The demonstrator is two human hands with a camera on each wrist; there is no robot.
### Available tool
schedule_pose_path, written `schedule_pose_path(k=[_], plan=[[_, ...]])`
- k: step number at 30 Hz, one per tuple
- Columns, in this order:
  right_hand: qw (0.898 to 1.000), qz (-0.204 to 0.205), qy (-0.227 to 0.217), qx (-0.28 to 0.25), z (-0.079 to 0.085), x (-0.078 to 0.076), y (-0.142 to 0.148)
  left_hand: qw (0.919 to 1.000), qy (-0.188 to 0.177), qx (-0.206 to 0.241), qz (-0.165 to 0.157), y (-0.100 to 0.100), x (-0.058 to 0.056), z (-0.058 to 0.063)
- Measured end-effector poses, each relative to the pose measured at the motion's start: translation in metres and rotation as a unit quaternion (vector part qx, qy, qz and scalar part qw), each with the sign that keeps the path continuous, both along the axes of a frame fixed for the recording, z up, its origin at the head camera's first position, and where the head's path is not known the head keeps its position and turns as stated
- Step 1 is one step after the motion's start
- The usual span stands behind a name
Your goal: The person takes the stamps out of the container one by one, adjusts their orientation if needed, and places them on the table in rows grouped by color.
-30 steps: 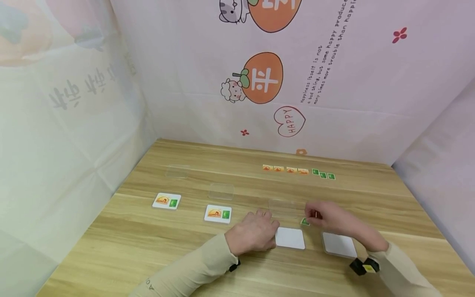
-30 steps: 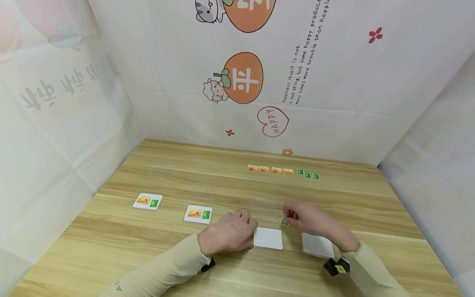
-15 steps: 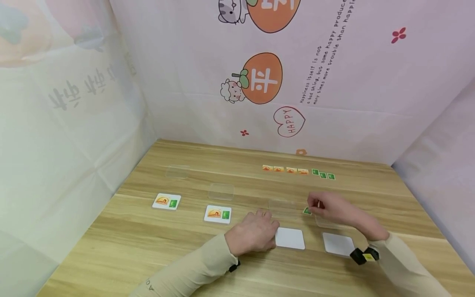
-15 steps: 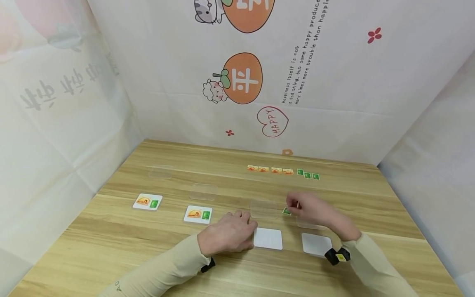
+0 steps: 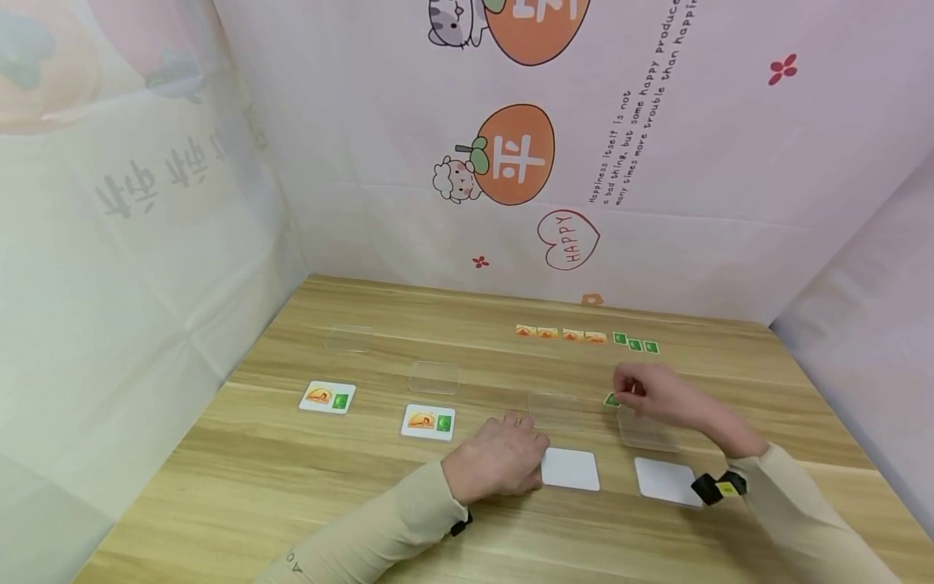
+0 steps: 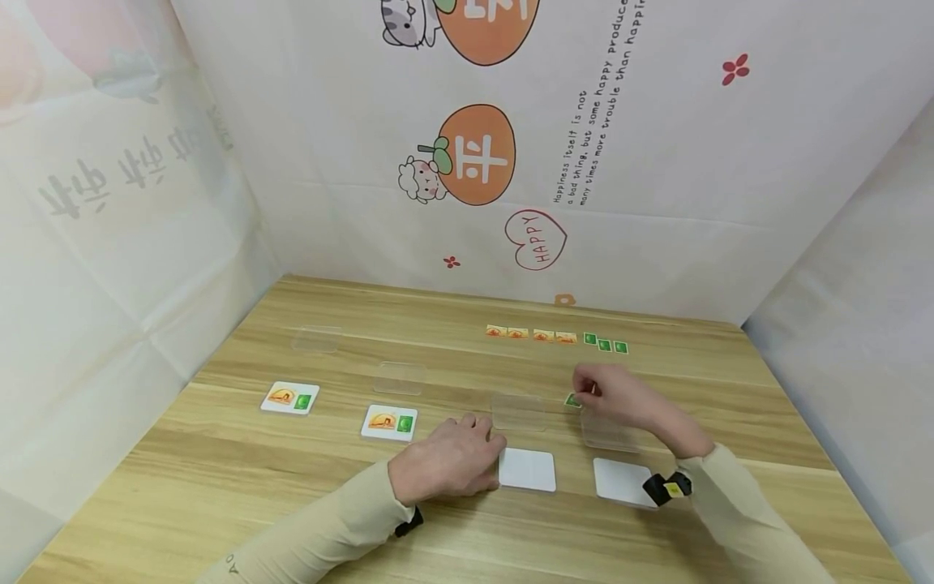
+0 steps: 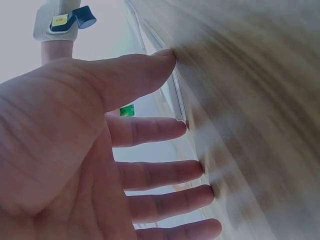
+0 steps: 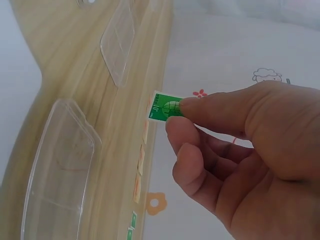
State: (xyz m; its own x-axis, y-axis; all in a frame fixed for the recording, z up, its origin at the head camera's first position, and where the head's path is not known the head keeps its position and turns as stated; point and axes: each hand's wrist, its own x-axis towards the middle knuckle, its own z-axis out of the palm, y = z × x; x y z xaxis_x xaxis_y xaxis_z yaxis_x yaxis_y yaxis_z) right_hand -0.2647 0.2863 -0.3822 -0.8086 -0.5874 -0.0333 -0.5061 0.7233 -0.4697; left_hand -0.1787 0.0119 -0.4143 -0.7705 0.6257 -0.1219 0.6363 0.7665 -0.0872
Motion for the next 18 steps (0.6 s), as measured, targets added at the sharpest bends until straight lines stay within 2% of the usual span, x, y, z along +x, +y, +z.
schedule_pose_path(k=[18], plan=[[0.999,-0.042,-0.022,-0.002,0.004,-0.014,0.015,1.0000,-0.001,0.003,0.001,0.000,0.001,0.000]])
